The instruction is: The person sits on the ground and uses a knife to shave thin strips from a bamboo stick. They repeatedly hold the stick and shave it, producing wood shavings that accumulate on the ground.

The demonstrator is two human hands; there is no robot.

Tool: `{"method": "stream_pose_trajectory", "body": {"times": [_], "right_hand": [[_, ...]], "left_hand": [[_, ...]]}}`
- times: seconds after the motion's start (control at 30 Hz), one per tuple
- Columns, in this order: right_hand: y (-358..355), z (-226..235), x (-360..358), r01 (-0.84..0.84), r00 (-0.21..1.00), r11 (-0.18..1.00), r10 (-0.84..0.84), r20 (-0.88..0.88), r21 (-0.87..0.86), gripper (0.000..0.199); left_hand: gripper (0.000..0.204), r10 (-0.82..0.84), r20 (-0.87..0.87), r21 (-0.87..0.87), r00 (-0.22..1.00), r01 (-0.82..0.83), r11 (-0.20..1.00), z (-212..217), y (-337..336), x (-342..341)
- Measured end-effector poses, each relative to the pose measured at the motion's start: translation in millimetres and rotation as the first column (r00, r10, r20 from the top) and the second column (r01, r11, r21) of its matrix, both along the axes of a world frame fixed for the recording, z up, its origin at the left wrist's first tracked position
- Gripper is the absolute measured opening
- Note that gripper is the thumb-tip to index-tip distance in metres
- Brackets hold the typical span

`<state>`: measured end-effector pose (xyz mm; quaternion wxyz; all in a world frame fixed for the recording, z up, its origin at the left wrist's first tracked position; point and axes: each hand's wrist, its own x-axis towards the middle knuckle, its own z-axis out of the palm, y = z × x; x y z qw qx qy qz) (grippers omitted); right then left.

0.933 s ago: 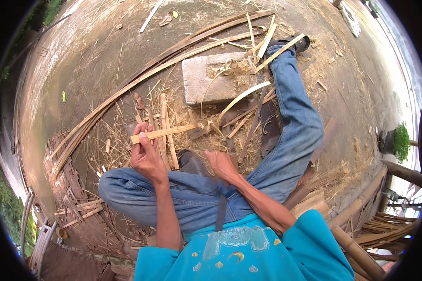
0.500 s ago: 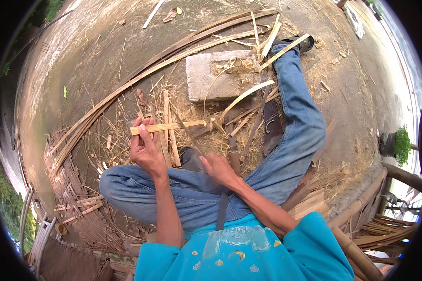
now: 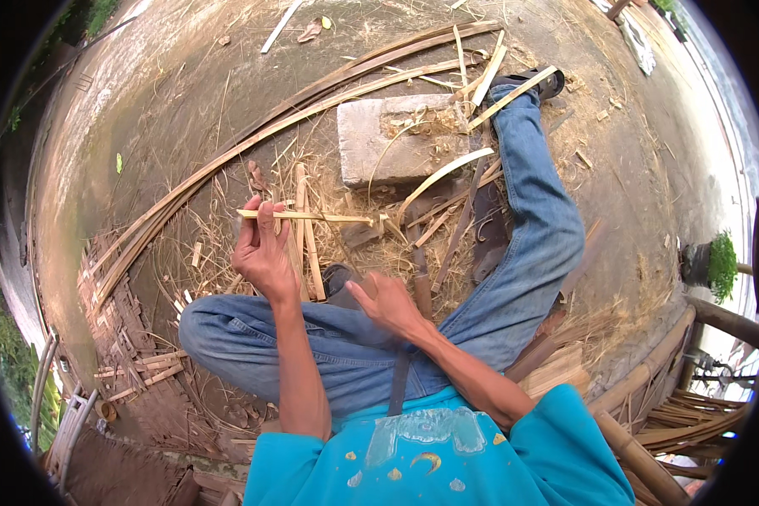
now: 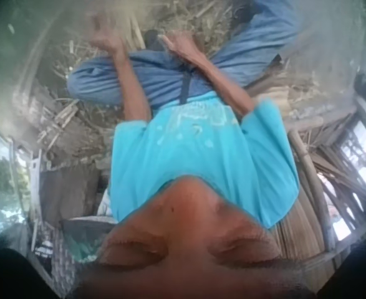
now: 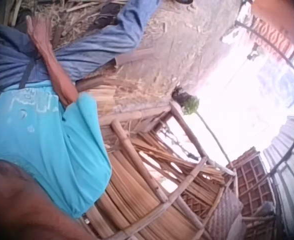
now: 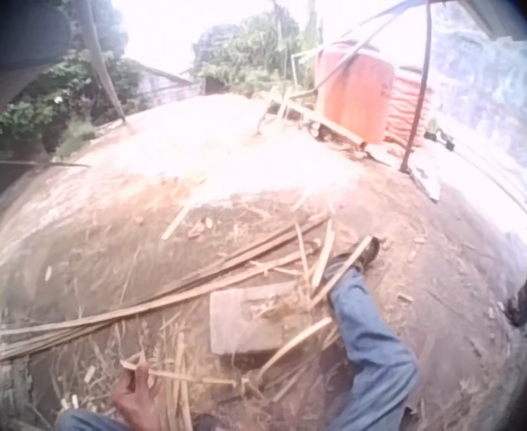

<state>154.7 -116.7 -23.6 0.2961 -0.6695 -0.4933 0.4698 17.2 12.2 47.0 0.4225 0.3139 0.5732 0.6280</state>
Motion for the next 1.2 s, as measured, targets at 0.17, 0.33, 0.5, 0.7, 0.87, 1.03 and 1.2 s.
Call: {"method": "stream_pose_trajectory", "body": {"times": [0.17,0.33,0.5,0.7,0.87,1.03,1.2], "right_hand": [[2,-24,9,0.025,1.0,0.999,-0.024,0.017,-0.043,0.048],[-10,-65,33,0.049,0.996,0.98,-0.034,0.081,-0.193,0.052],[-19,-79,31,0.094,0.986,0.986,-0.072,0.15,-0.141,0.055],[-6,-53,36,0.113,0.95,0.847,-0.244,-0.192,-0.519,0.057],[-11,-39,21,0.02,0.993,0.958,-0.052,-0.105,-0.286,0.058],[14,23,-21,0.069,0.991,0.997,-0.065,-0.115,0.029,0.053],[13,-32,-21,0.06,0.994,0.99,-0.071,-0.087,-0.125,0.047]], "left_hand": [[0.032,0.009,-0.001,0.002,1.0,-0.009,1.0,1,6,6],[0.032,0.022,0.008,-0.02,1.0,-0.022,1.0,1,8,0],[0.027,-0.011,0.006,0.007,1.0,0.011,1.0,-6,13,-4],[0.026,0.011,-0.374,-0.008,0.927,-0.015,1.0,-13,24,-12],[0.031,0.029,-0.347,0.035,0.938,-0.018,0.999,-6,17,2],[0.035,0.035,-0.555,0.091,0.831,0.018,0.996,-14,12,4],[0.039,-0.028,-0.537,0.052,0.843,0.067,0.996,-3,-1,22]]}}
